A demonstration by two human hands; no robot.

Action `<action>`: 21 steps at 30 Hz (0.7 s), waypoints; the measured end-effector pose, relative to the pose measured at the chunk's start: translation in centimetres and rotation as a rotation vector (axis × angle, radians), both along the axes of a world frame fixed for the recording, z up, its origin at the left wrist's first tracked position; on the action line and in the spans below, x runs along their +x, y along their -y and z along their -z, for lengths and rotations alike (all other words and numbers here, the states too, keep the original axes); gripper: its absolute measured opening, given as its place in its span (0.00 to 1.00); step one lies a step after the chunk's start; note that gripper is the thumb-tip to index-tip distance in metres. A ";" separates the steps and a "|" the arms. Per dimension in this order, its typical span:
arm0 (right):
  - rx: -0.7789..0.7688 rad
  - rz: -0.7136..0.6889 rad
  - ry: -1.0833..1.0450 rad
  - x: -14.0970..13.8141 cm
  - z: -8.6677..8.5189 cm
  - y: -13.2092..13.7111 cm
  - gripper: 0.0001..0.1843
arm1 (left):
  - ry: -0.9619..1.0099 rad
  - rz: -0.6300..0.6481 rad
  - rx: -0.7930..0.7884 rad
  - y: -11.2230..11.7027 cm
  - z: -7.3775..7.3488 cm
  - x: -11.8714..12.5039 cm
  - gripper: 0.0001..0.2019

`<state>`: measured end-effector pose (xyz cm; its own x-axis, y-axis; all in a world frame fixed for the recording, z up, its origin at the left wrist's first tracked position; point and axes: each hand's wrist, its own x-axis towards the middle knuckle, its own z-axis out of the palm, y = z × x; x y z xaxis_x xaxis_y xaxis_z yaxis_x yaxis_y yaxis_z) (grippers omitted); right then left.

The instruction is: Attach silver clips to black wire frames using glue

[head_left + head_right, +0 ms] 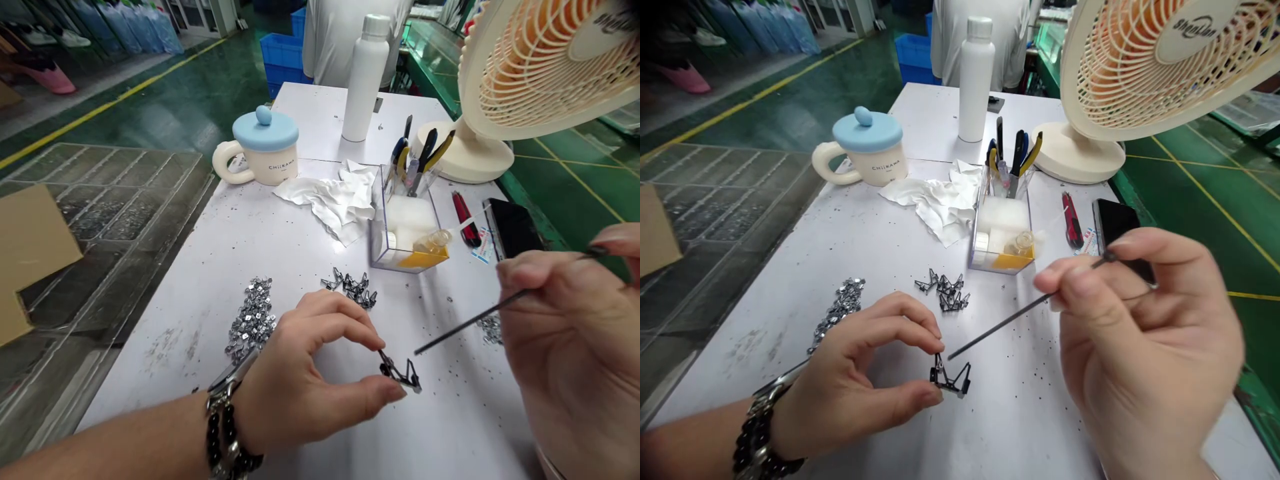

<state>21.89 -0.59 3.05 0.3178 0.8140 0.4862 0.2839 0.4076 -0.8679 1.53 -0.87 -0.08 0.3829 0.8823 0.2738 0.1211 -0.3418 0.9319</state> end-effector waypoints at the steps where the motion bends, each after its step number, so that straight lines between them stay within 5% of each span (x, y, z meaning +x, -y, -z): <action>1: -0.024 -0.051 -0.102 -0.2 0.0 0.1 0.17 | 0.005 -0.004 -0.001 0.0 0.0 0.0 0.11; 3: -0.061 -0.119 -0.231 -0.6 0.1 0.3 0.17 | 0.009 -0.011 0.001 0.0 0.0 0.0 0.11; 21: -0.068 -0.154 -0.200 -1.4 0.5 0.5 0.16 | -0.065 0.029 0.045 -0.3 -0.3 -0.1 0.10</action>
<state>20.51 -1.10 2.58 0.2718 0.8890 0.3686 0.0431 0.3714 -0.9275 1.47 -0.55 0.20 0.4266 0.8578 0.2867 0.1697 -0.3872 0.9062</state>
